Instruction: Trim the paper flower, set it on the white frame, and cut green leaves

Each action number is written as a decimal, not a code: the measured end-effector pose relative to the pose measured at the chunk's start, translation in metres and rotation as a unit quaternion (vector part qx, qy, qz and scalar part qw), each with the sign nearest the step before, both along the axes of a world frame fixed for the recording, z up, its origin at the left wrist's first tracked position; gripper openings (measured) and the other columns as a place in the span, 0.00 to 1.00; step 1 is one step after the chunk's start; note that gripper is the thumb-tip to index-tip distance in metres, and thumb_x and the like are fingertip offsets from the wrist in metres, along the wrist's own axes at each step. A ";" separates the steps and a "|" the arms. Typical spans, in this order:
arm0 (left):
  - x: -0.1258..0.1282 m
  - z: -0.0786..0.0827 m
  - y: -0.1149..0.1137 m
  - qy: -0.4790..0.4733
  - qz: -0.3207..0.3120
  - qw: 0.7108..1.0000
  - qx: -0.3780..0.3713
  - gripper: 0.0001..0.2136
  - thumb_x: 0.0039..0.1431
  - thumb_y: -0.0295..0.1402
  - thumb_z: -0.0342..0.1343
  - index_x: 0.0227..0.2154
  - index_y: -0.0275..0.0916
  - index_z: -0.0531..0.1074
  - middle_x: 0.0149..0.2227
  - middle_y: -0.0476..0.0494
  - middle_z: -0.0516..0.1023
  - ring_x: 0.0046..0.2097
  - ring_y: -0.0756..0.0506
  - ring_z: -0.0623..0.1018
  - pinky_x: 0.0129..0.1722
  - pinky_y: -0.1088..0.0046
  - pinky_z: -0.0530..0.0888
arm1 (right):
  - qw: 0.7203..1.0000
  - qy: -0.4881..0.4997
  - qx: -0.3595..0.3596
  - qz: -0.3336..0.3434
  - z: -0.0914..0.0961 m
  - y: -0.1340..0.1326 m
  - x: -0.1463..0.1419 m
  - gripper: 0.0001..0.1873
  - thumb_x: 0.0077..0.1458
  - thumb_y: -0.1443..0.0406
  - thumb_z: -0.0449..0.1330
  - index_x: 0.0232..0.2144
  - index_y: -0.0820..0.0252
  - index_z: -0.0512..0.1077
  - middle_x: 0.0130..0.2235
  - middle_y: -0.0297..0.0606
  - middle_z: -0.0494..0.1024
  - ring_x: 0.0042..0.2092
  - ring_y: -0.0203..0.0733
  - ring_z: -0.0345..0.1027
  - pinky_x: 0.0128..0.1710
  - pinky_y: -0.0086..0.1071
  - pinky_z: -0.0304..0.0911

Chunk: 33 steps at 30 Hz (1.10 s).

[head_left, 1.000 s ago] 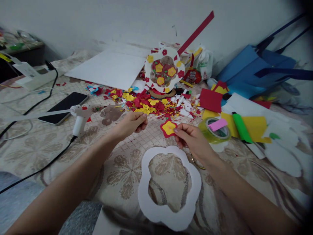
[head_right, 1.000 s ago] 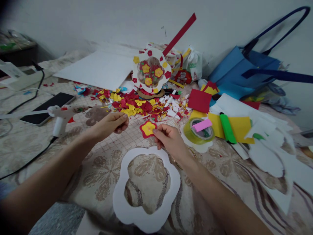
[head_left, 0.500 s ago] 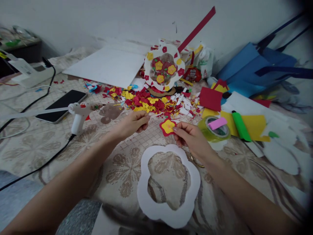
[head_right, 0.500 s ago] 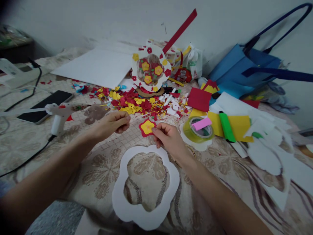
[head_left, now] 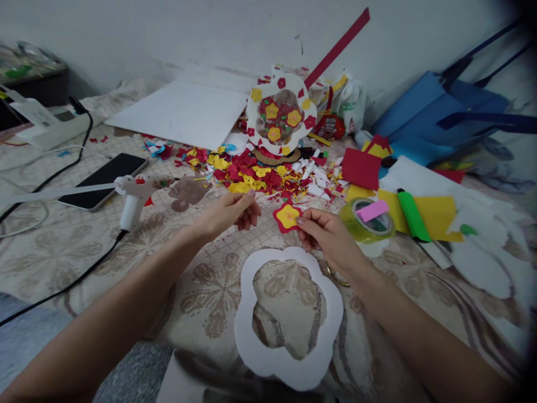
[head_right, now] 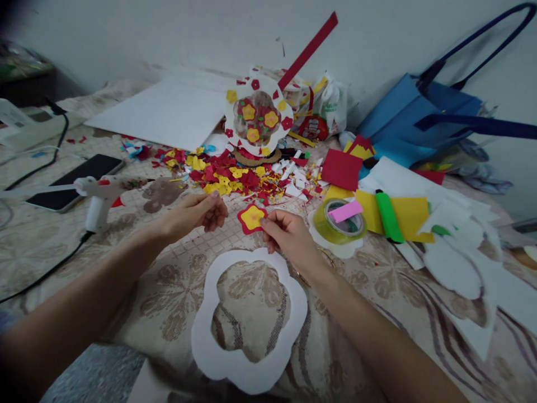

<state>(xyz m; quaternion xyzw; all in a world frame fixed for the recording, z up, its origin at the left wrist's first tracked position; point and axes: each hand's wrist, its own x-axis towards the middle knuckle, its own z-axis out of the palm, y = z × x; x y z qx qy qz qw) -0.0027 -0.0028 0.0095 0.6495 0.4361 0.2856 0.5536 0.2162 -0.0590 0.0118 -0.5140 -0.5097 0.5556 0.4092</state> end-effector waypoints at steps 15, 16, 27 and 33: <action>0.002 0.003 -0.010 0.141 0.085 0.960 0.226 0.13 0.57 0.40 0.51 0.30 0.35 0.74 0.28 0.45 0.76 0.28 0.51 0.70 0.28 0.75 0.65 | 0.998 -0.041 0.031 0.022 -0.005 -0.002 -0.005 0.13 0.55 0.59 0.59 0.24 0.60 0.64 0.21 0.27 0.68 0.18 0.27 0.58 0.18 0.23 0.52; 0.005 0.003 -0.011 0.103 0.050 0.977 0.178 0.12 0.57 0.39 0.51 0.31 0.35 0.74 0.28 0.46 0.75 0.27 0.51 0.69 0.27 0.75 0.65 | 0.998 -0.041 0.034 0.028 -0.007 -0.002 -0.006 0.13 0.55 0.59 0.59 0.24 0.60 0.65 0.21 0.27 0.68 0.18 0.27 0.59 0.18 0.23 0.53; 0.013 0.002 -0.015 -0.032 0.034 0.997 -0.053 0.09 0.52 0.34 0.55 0.21 0.35 0.69 0.18 0.52 0.67 0.22 0.55 0.64 0.23 0.78 0.60 | 0.974 -0.135 0.182 -0.016 -0.012 -0.004 -0.008 0.05 0.60 0.62 0.54 0.38 0.57 0.65 0.33 0.31 0.69 0.25 0.30 0.64 0.22 0.26 0.59; 0.014 0.002 -0.015 -0.048 0.058 0.994 -0.080 0.09 0.52 0.33 0.55 0.20 0.35 0.69 0.18 0.51 0.68 0.22 0.55 0.65 0.22 0.79 0.59 | 0.856 -0.298 0.422 -0.026 -0.014 -0.006 -0.010 0.14 0.52 0.75 0.55 0.41 0.57 0.65 0.42 0.38 0.66 0.34 0.35 0.65 0.27 0.29 0.61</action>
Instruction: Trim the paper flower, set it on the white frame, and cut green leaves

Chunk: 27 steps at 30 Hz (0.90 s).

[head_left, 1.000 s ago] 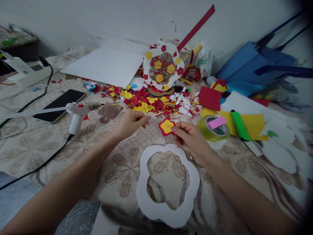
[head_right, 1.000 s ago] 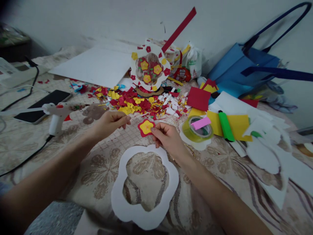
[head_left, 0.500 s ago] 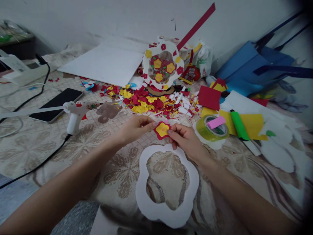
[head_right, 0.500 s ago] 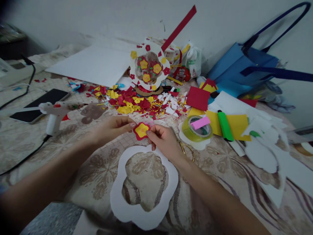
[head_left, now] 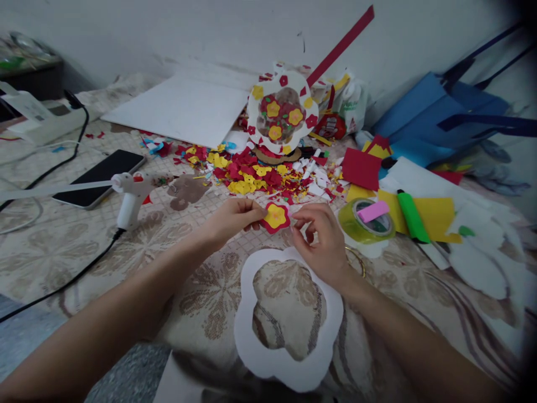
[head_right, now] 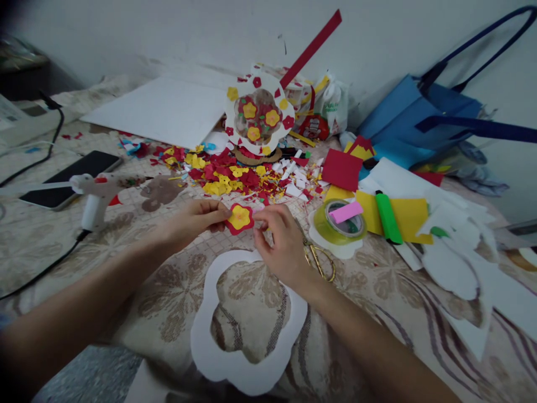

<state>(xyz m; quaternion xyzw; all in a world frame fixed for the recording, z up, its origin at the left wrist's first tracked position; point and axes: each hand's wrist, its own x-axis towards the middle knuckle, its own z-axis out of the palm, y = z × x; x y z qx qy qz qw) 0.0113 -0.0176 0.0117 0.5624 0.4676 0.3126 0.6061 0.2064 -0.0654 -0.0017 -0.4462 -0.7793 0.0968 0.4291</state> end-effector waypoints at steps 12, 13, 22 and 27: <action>0.002 -0.002 -0.002 0.012 -0.004 0.999 0.031 0.08 0.52 0.32 0.55 0.21 0.35 0.69 0.19 0.52 0.67 0.22 0.55 0.65 0.23 0.79 0.61 | 0.992 -0.102 0.061 0.036 0.003 -0.003 0.000 0.21 0.51 0.77 0.52 0.47 0.55 0.66 0.44 0.42 0.61 0.44 0.43 0.61 0.38 0.37 0.65; 0.003 -0.002 -0.002 0.014 -0.006 0.999 0.037 0.08 0.52 0.31 0.55 0.21 0.35 0.69 0.19 0.52 0.67 0.22 0.55 0.65 0.23 0.79 0.61 | 0.992 -0.110 0.058 0.036 0.003 -0.003 0.000 0.21 0.52 0.77 0.52 0.47 0.55 0.66 0.44 0.42 0.61 0.44 0.43 0.61 0.38 0.37 0.65; 0.003 -0.003 -0.002 0.021 -0.012 0.999 0.048 0.07 0.52 0.30 0.54 0.21 0.34 0.69 0.19 0.52 0.68 0.22 0.55 0.66 0.24 0.79 0.62 | 0.986 -0.147 0.041 0.074 0.001 -0.003 -0.001 0.19 0.53 0.76 0.52 0.45 0.53 0.66 0.47 0.43 0.60 0.47 0.46 0.60 0.39 0.39 0.66; 0.003 -0.003 -0.002 0.027 -0.017 0.998 0.056 0.08 0.52 0.31 0.54 0.21 0.34 0.69 0.19 0.51 0.69 0.23 0.54 0.66 0.24 0.79 0.62 | 0.991 -0.118 0.031 0.051 0.003 -0.002 0.000 0.23 0.52 0.77 0.50 0.48 0.51 0.65 0.47 0.42 0.60 0.47 0.46 0.61 0.40 0.40 0.65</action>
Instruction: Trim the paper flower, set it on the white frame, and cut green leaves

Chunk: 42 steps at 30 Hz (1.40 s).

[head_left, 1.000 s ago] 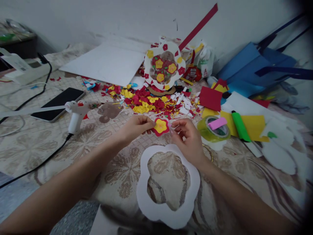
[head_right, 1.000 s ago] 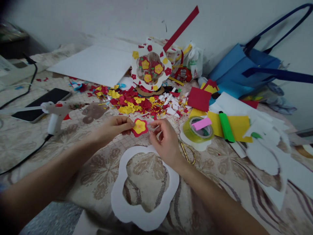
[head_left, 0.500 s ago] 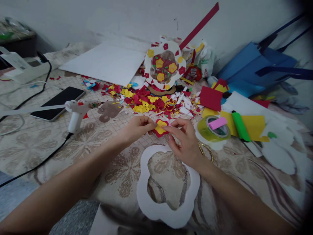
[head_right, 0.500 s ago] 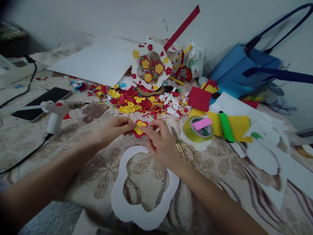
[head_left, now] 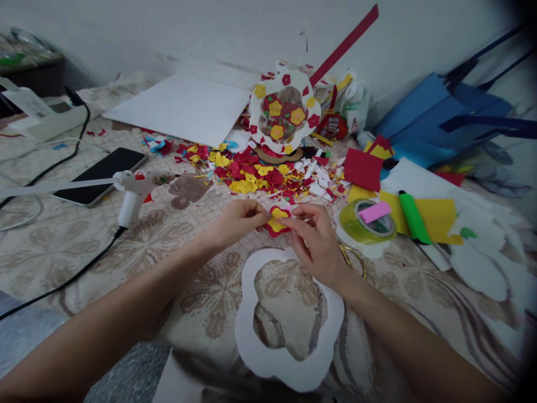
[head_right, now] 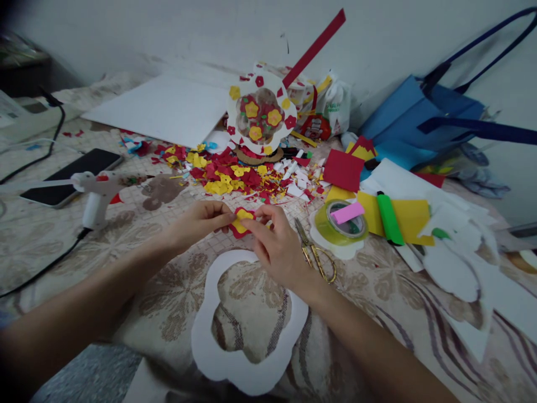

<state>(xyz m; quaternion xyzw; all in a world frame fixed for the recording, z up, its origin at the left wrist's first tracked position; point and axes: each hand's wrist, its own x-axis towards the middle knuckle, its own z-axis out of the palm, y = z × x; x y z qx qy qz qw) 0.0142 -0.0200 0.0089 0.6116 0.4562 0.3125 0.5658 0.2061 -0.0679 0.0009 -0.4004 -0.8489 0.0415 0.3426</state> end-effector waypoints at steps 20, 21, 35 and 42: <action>0.001 0.001 0.000 0.004 -0.006 1.000 -0.002 0.07 0.53 0.30 0.54 0.22 0.34 0.69 0.20 0.51 0.69 0.23 0.55 0.66 0.24 0.79 0.62 | 1.000 0.008 0.001 -0.009 -0.001 0.003 0.002 0.22 0.52 0.78 0.49 0.46 0.53 0.65 0.47 0.42 0.60 0.47 0.45 0.61 0.41 0.40 0.65; 0.001 0.001 0.000 0.006 -0.005 1.000 0.001 0.07 0.53 0.30 0.54 0.22 0.34 0.69 0.20 0.51 0.69 0.23 0.55 0.66 0.24 0.79 0.62 | 1.000 0.007 -0.001 -0.010 -0.001 0.003 0.002 0.22 0.52 0.78 0.49 0.45 0.53 0.66 0.47 0.42 0.60 0.46 0.45 0.61 0.40 0.40 0.65; -0.001 -0.004 0.001 0.031 -0.028 0.998 0.046 0.07 0.51 0.33 0.54 0.22 0.34 0.69 0.20 0.50 0.69 0.24 0.54 0.67 0.24 0.78 0.63 | 1.000 0.014 -0.006 -0.012 0.001 0.003 0.001 0.22 0.51 0.79 0.48 0.45 0.54 0.65 0.47 0.43 0.60 0.48 0.46 0.61 0.43 0.41 0.64; -0.001 -0.008 0.001 0.038 -0.038 0.997 0.051 0.08 0.51 0.34 0.54 0.23 0.34 0.70 0.20 0.50 0.69 0.23 0.54 0.66 0.24 0.78 0.63 | 1.000 0.016 -0.026 0.003 0.001 0.003 0.000 0.24 0.51 0.79 0.48 0.46 0.52 0.65 0.48 0.42 0.59 0.50 0.47 0.60 0.45 0.43 0.64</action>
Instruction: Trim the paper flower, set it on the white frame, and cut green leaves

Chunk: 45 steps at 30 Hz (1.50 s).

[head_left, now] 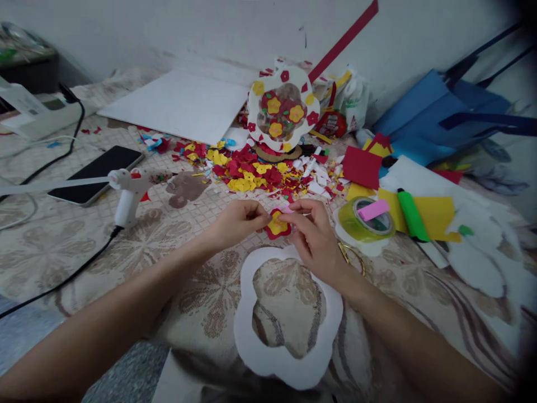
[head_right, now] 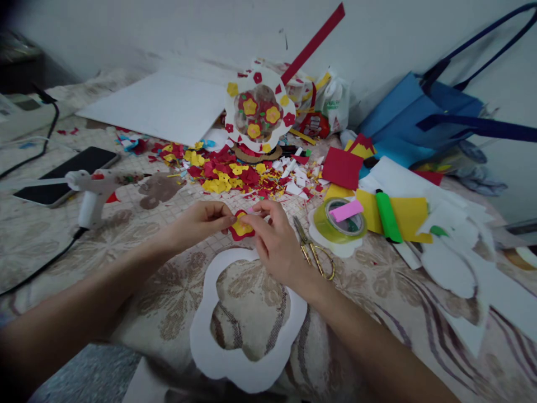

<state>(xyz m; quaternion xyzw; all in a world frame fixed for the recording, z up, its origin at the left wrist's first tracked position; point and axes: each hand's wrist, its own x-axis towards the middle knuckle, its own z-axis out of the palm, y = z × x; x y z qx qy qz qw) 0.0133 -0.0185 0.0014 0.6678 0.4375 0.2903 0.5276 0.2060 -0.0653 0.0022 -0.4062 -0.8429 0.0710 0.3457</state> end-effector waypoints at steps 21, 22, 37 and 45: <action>0.001 0.010 -0.009 0.038 0.005 0.993 0.110 0.08 0.54 0.33 0.53 0.24 0.35 0.69 0.21 0.52 0.67 0.23 0.54 0.63 0.23 0.78 0.61 | 0.909 0.314 -0.272 -0.033 -0.004 0.005 -0.002 0.10 0.56 0.69 0.55 0.42 0.55 0.65 0.42 0.35 0.69 0.43 0.38 0.64 0.42 0.33 0.63; 0.001 0.010 -0.011 0.038 0.002 0.992 0.120 0.07 0.54 0.32 0.53 0.24 0.35 0.69 0.21 0.52 0.68 0.24 0.54 0.63 0.23 0.78 0.61 | 0.884 0.351 -0.306 -0.025 -0.006 0.005 -0.003 0.10 0.55 0.68 0.57 0.41 0.54 0.65 0.41 0.34 0.69 0.43 0.38 0.64 0.42 0.32 0.63; 0.003 0.010 -0.015 0.043 -0.005 0.987 0.154 0.07 0.55 0.30 0.52 0.25 0.34 0.70 0.22 0.51 0.71 0.24 0.55 0.66 0.25 0.79 0.63 | 0.800 0.437 -0.411 -0.016 -0.004 0.005 -0.012 0.14 0.47 0.68 0.62 0.38 0.56 0.65 0.35 0.31 0.71 0.35 0.35 0.65 0.33 0.30 0.62; 0.003 0.008 -0.013 0.044 -0.004 0.987 0.154 0.07 0.55 0.31 0.52 0.26 0.35 0.70 0.22 0.51 0.71 0.24 0.54 0.66 0.25 0.79 0.62 | 0.796 0.444 -0.411 -0.006 -0.006 0.005 -0.012 0.13 0.47 0.69 0.61 0.38 0.56 0.66 0.35 0.31 0.71 0.35 0.35 0.65 0.34 0.30 0.61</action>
